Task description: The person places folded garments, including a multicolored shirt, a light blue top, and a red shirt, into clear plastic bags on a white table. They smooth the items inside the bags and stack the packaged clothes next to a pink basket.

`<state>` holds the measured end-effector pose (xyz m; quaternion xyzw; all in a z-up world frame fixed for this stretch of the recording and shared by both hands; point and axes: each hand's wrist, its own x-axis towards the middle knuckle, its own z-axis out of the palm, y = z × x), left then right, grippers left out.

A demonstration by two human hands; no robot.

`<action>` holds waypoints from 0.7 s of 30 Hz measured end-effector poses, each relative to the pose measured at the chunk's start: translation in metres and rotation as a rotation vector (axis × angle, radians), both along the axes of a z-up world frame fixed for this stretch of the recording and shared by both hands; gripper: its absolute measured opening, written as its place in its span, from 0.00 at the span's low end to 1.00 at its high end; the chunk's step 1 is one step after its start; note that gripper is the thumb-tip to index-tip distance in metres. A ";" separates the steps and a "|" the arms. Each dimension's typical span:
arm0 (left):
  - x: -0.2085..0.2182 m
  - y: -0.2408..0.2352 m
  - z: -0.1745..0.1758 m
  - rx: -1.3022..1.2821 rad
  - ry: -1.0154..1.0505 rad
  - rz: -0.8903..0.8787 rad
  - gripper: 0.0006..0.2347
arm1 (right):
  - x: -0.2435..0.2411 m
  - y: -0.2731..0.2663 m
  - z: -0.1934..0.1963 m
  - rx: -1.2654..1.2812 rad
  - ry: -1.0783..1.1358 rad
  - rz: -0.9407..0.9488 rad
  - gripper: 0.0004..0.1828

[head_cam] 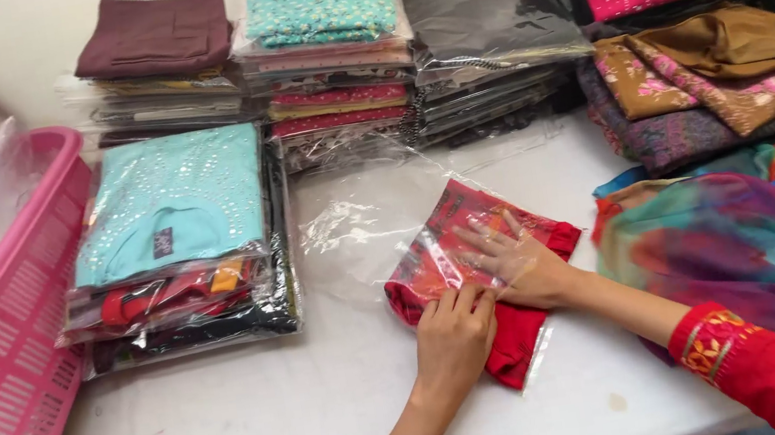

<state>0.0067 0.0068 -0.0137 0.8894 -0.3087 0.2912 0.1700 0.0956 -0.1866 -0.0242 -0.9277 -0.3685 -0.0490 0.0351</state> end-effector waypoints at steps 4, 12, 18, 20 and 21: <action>0.000 0.006 0.018 -0.129 -0.086 -0.046 0.08 | 0.028 0.022 -0.020 -0.127 -0.068 -0.044 0.45; 0.001 0.003 0.018 -0.177 -0.116 -0.079 0.09 | 0.060 0.060 -0.026 0.056 -0.299 0.046 0.40; -0.003 0.004 0.015 -0.265 -0.113 -0.113 0.08 | 0.050 0.046 -0.017 0.083 -0.252 0.069 0.38; -0.005 -0.002 0.000 -0.214 -0.060 -0.286 0.06 | 0.029 0.021 -0.010 -0.041 -0.345 0.073 0.40; -0.010 -0.004 0.006 -0.224 -0.061 -0.283 0.06 | 0.025 0.017 -0.016 -0.050 -0.343 0.077 0.40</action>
